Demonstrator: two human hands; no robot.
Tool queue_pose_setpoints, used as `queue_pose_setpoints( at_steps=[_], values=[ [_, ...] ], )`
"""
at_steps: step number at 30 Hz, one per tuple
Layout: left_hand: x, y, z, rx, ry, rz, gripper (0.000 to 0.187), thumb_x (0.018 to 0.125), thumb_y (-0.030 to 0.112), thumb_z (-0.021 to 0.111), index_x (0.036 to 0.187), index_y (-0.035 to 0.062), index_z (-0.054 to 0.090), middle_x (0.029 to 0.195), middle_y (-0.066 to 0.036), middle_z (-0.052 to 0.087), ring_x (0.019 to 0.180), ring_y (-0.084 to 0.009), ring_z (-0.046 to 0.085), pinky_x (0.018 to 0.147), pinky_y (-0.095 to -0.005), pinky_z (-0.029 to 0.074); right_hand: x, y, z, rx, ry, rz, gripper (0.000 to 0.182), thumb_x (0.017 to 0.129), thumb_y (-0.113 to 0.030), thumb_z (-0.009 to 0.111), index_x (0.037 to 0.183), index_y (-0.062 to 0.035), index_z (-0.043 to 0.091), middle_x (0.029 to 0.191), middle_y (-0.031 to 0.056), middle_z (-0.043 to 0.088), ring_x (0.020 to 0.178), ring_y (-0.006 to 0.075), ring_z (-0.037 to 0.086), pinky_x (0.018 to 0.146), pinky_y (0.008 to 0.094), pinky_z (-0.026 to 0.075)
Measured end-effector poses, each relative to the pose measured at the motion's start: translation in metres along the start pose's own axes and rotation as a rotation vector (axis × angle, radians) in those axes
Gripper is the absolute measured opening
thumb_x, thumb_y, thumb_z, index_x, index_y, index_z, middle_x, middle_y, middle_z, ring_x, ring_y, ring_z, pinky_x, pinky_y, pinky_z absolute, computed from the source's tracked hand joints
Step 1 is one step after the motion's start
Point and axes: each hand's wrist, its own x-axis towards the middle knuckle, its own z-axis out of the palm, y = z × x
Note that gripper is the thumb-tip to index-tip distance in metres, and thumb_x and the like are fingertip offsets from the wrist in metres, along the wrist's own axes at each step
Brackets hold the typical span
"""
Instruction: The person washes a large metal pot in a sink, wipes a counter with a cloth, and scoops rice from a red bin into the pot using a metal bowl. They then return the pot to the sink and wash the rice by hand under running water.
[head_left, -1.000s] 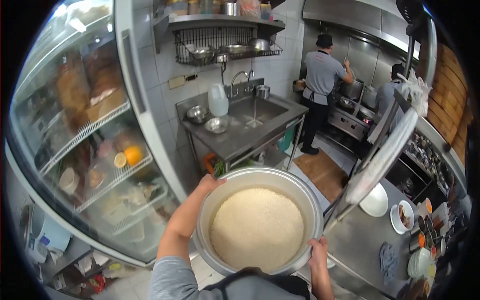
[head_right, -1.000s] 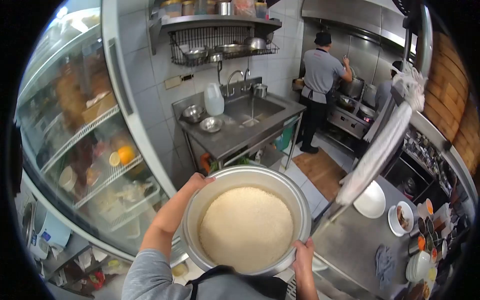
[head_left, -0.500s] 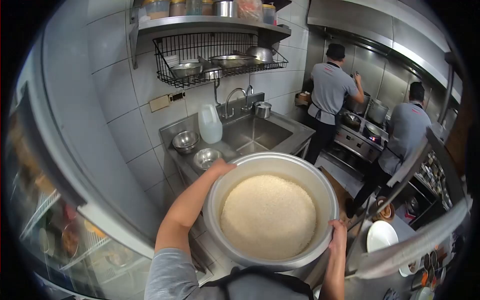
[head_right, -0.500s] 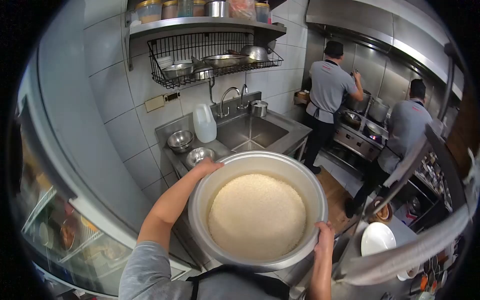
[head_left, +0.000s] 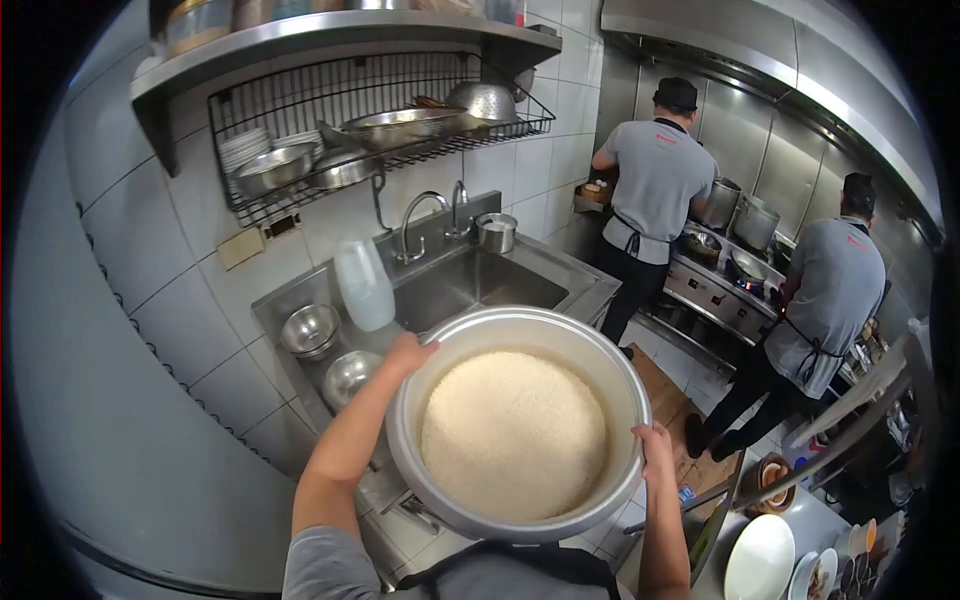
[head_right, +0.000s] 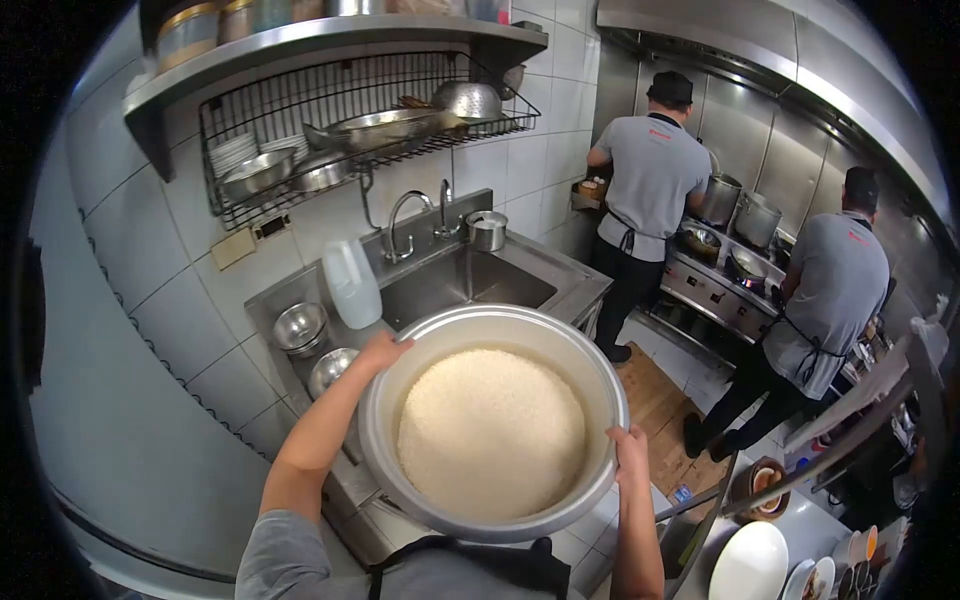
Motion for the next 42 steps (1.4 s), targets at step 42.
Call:
queue_pose_setpoints(
  at_steps=[42],
  values=[
    [0.349,0.169,0.097,-0.221,0.850,-0.046,0.067,0.080,0.025,0.057,0.125,-0.0132,0.025,0.133,-0.032,0.020,0.124,-0.0405,0.025,0.099,-0.0422,0.029,0.572,-0.105,0.115,-1.633,0.092,-0.635,0.043,0.083,-0.014,0.042,0.125,-0.0062,0.035,0.101,0.0192,0.051,0.076,0.0339,0.062,0.063,0.0394,0.051]
  ],
)
